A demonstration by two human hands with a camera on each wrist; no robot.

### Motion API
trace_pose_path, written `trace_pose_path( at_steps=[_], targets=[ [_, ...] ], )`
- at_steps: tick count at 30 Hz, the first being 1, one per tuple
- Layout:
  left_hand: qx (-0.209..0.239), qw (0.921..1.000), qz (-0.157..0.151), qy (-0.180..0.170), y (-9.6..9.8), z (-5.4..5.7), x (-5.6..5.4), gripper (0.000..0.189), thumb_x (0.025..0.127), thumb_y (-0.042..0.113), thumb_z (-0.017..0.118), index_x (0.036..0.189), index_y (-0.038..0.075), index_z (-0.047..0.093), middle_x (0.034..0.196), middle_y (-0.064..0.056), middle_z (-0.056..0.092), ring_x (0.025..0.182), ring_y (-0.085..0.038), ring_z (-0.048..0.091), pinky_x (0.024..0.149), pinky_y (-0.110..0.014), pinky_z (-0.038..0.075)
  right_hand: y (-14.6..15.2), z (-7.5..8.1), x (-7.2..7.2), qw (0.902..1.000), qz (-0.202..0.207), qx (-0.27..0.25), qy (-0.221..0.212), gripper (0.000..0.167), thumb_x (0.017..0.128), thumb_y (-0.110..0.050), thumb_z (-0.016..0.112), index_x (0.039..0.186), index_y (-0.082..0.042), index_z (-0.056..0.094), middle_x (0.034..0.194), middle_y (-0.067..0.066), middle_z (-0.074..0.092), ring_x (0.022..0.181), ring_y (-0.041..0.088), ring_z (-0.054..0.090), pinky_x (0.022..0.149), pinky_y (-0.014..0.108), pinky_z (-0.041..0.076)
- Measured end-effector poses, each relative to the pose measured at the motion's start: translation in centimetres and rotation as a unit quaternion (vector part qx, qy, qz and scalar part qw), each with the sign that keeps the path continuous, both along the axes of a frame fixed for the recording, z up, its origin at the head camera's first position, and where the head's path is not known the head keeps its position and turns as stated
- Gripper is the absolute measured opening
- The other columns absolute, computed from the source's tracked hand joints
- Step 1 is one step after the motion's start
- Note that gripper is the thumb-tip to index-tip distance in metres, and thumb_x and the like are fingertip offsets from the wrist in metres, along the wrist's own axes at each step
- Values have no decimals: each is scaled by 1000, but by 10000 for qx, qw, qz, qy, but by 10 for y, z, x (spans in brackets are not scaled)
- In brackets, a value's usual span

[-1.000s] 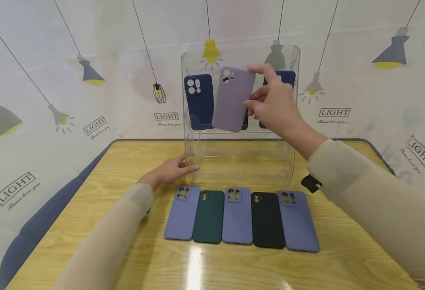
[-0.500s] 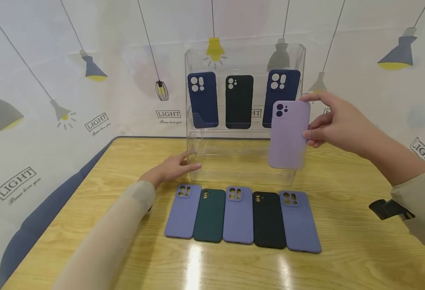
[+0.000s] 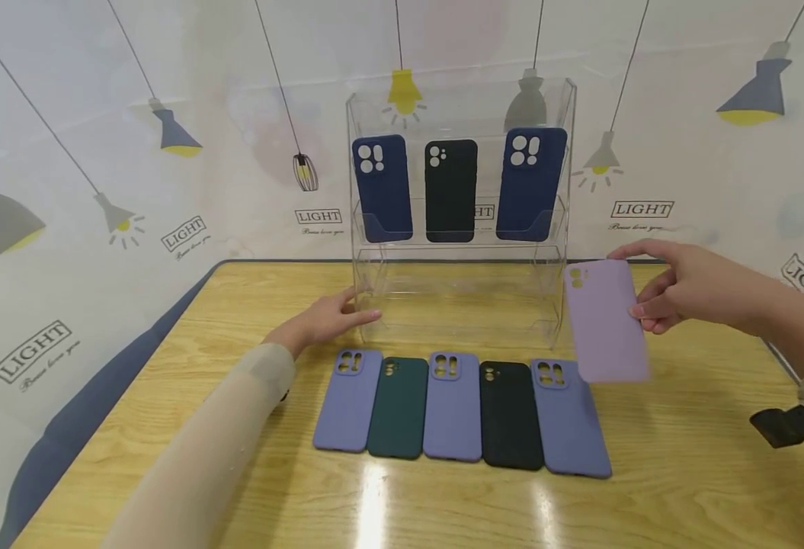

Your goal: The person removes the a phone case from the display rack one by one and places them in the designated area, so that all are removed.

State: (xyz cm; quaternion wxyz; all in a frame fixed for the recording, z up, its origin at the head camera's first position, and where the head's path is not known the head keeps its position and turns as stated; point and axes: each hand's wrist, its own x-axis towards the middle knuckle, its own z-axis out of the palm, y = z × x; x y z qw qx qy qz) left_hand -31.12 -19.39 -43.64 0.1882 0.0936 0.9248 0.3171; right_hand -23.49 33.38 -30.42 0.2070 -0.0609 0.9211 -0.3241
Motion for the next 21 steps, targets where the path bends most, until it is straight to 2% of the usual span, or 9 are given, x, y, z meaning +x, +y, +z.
trace_pose_path(
  at_steps=[8,13,17,21],
  targets=[
    [-30,10000,16,-15,-1,-1,0,122,76,102,52,172,36,15,168,-3,48,167,-43,9,132,-71,1,27,-45,0,9958,138,-418,-797,84,100,3,59,167,1,8,94,12,74,78,18,68,74,36,63],
    [-72,10000,-42,33,0,0,1,121,78,100,50,172,33,16,168,-5,48,167,-40,14,133,-70,-1,40,-72,8,9880,227,-807,-1294,84,98,1,62,164,4,10,92,12,72,74,18,65,72,36,63],
    [-88,9999,-64,35,1,2,1,118,81,98,51,172,32,16,168,-6,48,167,-39,17,133,-70,-1,43,-88,16,9825,252,-965,-1576,86,97,2,62,164,7,8,89,11,69,72,19,63,70,36,61],
    [-59,10000,-39,21,1,1,1,118,81,97,52,172,32,16,168,-6,48,167,-38,17,133,-69,-1,44,-96,20,9793,202,-1012,-1740,88,95,3,61,164,8,6,86,10,68,71,19,63,69,37,61]
  ],
)
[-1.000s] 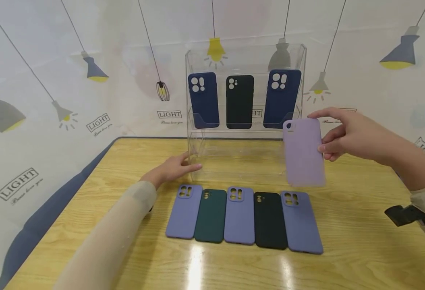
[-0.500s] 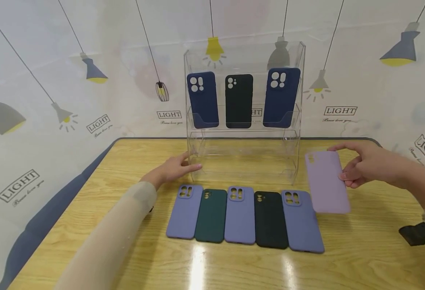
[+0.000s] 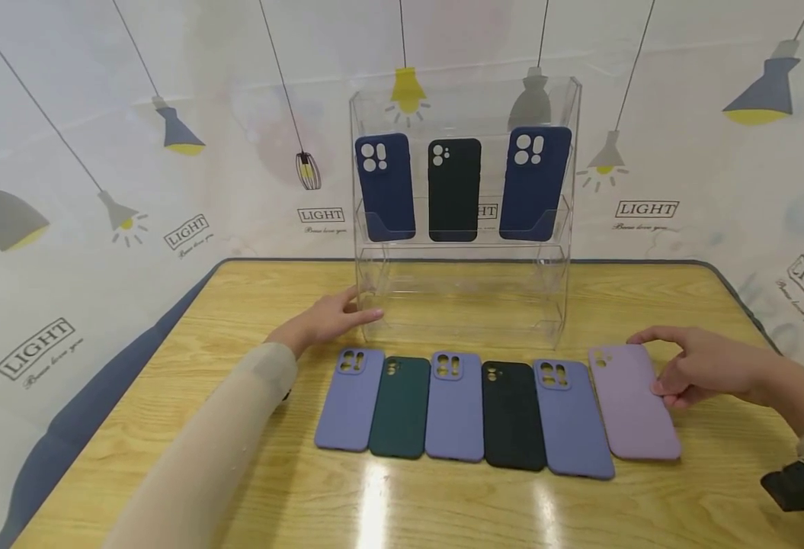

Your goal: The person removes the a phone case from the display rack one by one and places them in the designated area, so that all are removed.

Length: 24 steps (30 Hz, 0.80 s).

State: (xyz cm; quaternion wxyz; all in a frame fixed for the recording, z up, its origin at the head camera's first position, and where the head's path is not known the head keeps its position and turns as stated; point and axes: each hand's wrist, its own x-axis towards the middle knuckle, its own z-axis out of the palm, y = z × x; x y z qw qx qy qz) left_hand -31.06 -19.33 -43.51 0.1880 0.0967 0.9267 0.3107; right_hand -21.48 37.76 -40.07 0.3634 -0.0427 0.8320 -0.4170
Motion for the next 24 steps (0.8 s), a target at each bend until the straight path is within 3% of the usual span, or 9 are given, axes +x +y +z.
trace_pose_path(
  at_steps=[11,24],
  targets=[
    [-44,9999,-51,86,1,0,1,119,81,98,49,173,30,17,167,-8,49,166,-35,24,133,-68,-4,4,-8,8,9995,165,-130,-250,90,95,-3,65,162,10,6,87,10,70,73,18,68,72,38,65],
    [-14,9999,-83,100,0,0,2,116,83,96,50,172,29,17,168,-4,48,166,-34,24,133,-68,-3,-2,-6,9,9992,-151,287,-224,98,96,-12,76,163,8,8,70,8,70,63,16,65,63,33,62]
  ],
)
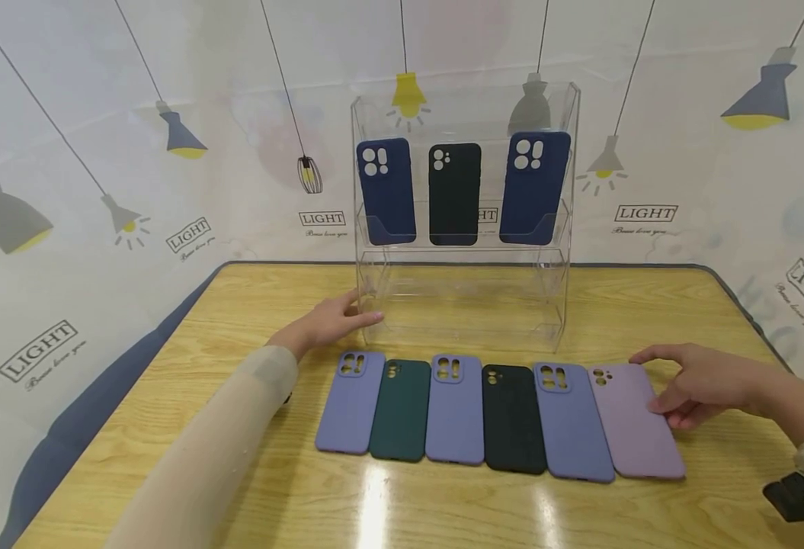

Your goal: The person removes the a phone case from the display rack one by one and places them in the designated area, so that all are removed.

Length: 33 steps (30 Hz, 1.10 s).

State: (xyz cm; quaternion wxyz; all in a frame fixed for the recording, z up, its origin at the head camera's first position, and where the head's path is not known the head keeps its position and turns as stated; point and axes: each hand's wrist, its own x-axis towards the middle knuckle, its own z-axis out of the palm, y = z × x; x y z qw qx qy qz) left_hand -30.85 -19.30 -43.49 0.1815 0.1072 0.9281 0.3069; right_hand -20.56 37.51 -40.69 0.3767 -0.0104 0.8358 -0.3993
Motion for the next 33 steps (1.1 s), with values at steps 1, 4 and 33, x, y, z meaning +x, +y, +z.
trace_pose_path(
  at_steps=[1,4,33],
  targets=[
    [-1,10000,0,-2,0,0,0,116,83,96,50,172,29,17,168,-4,48,166,-34,24,133,-68,-3,0,0,-1,10000,-8,28,-7,98,96,-12,77,163,9,9,71,8,71,63,16,66,63,33,62],
    [-53,10000,-25,3,0,0,-1,116,83,97,49,172,30,17,168,-3,47,165,-33,26,134,-68,-2,1,1,-2,10000,14,29,-26,97,96,-13,77,162,11,10,75,8,73,65,16,68,64,33,63],
    [14,10000,2,36,-1,-2,-1,121,79,100,48,172,31,16,168,-3,47,165,-31,28,134,-67,-3,-57,135,-76,9686,404,1306,2078,80,102,-30,74,162,0,31,104,7,79,87,25,74,78,39,67]
  ],
)
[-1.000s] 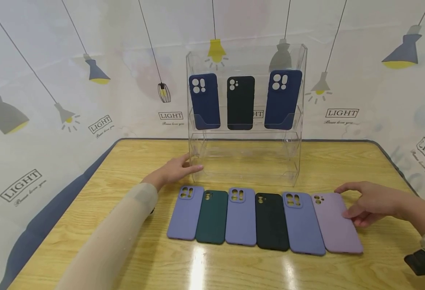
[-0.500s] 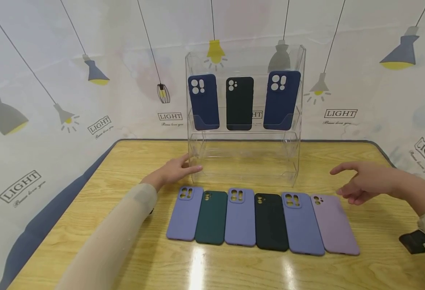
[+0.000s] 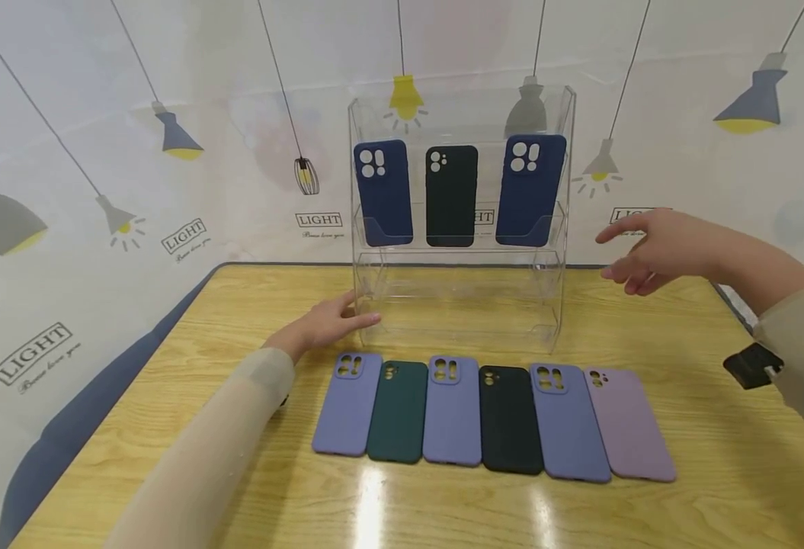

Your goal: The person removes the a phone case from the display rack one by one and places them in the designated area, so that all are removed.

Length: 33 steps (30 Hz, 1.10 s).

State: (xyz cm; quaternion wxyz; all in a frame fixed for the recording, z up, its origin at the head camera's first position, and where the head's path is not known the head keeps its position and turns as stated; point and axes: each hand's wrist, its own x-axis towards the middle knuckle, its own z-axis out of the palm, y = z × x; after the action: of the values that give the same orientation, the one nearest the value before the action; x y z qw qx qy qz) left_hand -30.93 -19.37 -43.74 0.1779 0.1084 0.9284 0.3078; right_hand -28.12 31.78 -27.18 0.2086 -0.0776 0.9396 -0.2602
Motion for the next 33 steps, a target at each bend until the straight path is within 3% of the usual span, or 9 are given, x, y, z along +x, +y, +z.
trace_pose_path(
  at_steps=[4,8,14,29,33],
  targets=[
    [-23,10000,-16,14,0,-1,-1,120,80,100,48,172,30,17,167,-3,48,165,-32,27,134,-68,-3,-15,22,-10,9969,26,73,782,79,104,-35,71,164,-3,31,115,19,78,87,24,75,76,41,67],
    [-16,10000,-31,-9,-1,-2,0,118,81,98,48,172,30,16,168,-3,48,165,-32,27,133,-69,-4,-31,43,-19,9902,-56,-19,1392,90,104,-41,70,171,-11,19,130,30,71,80,22,76,69,38,66],
    [9,10000,-12,-39,-3,-3,1,118,83,97,48,173,29,16,168,-4,48,165,-32,26,133,-70,-5,-53,60,-30,9747,-263,-199,2212,99,103,-42,70,173,-21,4,138,35,60,69,16,74,60,29,62],
    [31,10000,-17,-20,-1,-2,1,118,82,98,49,173,29,16,168,-5,47,164,-32,29,133,-69,-5,-78,66,-46,9721,-301,350,2298,92,105,-37,67,173,-13,10,143,36,55,70,19,72,57,27,57],
    [31,10000,-27,-4,-1,-1,0,119,81,99,49,172,30,17,169,-5,46,164,-31,29,133,-68,-5,-78,64,-48,9730,-221,506,2241,89,106,-39,65,172,-9,13,144,36,54,76,26,74,60,30,54]
  ],
)
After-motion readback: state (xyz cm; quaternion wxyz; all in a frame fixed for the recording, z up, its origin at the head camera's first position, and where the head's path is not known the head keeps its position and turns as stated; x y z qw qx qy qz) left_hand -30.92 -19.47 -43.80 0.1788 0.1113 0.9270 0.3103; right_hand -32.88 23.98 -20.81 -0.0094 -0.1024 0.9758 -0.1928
